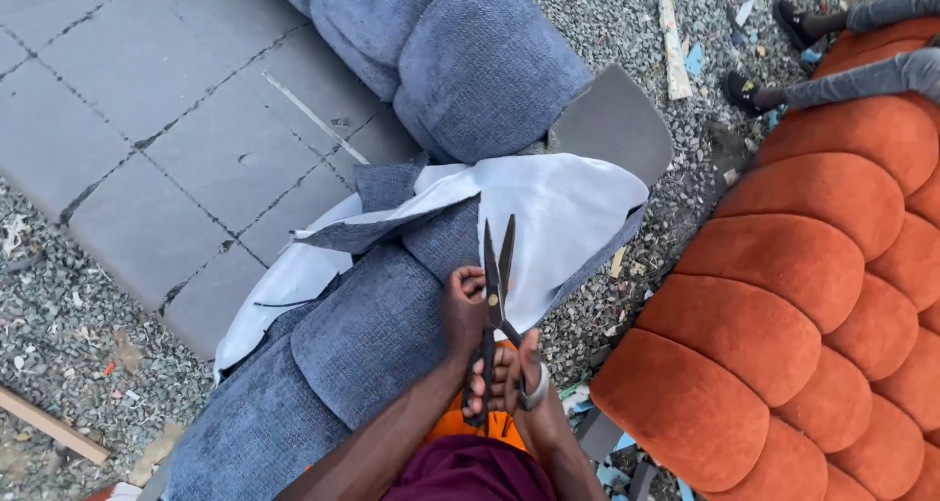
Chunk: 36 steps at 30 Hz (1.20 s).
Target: Trimming excess fabric and lining material from a sofa during the reupholstery process using scissors.
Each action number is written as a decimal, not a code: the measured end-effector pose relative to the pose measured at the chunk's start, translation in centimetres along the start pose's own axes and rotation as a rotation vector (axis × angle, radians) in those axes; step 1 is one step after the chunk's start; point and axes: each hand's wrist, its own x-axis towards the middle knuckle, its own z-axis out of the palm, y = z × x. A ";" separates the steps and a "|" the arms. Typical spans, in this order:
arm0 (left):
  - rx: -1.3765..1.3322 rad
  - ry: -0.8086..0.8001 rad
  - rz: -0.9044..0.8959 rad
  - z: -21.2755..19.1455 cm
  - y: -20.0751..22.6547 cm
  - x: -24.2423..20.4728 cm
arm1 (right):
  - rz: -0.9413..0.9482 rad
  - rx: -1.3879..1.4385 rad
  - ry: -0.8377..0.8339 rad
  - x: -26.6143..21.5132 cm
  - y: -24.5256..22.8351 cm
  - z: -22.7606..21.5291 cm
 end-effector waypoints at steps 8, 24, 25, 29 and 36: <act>-0.378 -0.531 -0.221 -3.5 -1.4 2.2 | -0.205 -0.453 1.297 13.8 0.8 21.0; -0.311 -0.383 -0.364 -18.1 10.3 -8.3 | 0.705 -1.812 1.374 18.2 1.9 20.5; -0.305 -0.386 -0.350 -17.9 13.6 -8.0 | 0.688 -1.820 1.369 18.6 2.6 18.8; 0.063 -0.037 -0.325 -20.2 15.3 -3.5 | 0.168 -2.149 0.883 19.4 5.7 16.5; -0.028 0.281 -0.013 -33.3 11.1 14.9 | 0.260 -1.952 1.262 14.2 0.5 16.8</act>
